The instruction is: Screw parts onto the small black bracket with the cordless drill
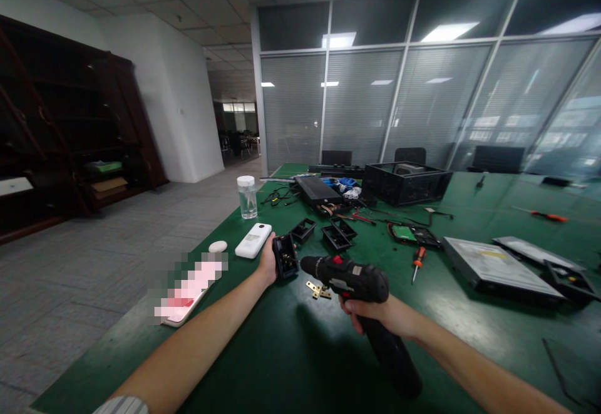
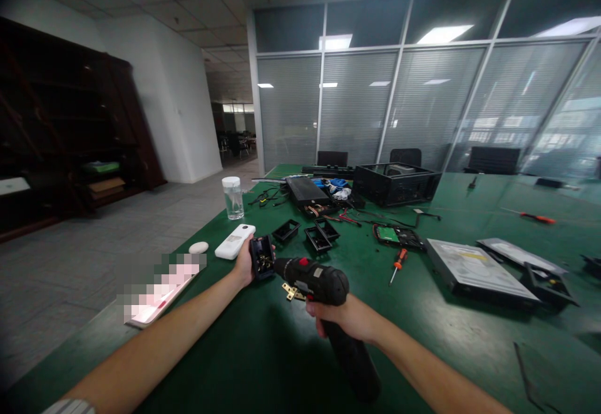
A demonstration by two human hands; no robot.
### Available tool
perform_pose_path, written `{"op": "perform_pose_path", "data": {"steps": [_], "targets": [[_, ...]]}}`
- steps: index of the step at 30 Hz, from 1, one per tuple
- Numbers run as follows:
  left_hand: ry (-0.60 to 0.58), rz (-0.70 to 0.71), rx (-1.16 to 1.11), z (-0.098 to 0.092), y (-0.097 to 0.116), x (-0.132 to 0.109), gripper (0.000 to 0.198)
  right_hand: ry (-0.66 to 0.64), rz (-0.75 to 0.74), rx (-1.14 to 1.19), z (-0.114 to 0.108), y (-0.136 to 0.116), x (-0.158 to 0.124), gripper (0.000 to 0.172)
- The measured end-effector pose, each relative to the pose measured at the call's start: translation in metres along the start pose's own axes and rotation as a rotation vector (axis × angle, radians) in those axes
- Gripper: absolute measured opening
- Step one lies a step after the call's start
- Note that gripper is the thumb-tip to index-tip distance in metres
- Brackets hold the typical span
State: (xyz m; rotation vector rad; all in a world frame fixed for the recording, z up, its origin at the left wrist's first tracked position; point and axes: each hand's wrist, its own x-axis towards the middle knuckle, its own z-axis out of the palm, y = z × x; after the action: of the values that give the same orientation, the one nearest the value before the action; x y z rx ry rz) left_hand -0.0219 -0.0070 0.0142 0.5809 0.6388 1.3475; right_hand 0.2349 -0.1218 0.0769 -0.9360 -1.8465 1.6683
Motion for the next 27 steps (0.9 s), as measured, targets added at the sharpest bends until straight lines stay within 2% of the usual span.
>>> {"op": "perform_pose_path", "data": {"steps": [8,27], "targets": [[0.005,0.002,0.020,0.000,0.000,0.000,0.042,-0.021,0.008,0.044,-0.002,0.008,0.004,0.025],[0.026,-0.002,-0.003,0.000,0.000,0.001,0.040,-0.033,-0.017,0.031,-0.005,0.017,0.007,0.022]]}}
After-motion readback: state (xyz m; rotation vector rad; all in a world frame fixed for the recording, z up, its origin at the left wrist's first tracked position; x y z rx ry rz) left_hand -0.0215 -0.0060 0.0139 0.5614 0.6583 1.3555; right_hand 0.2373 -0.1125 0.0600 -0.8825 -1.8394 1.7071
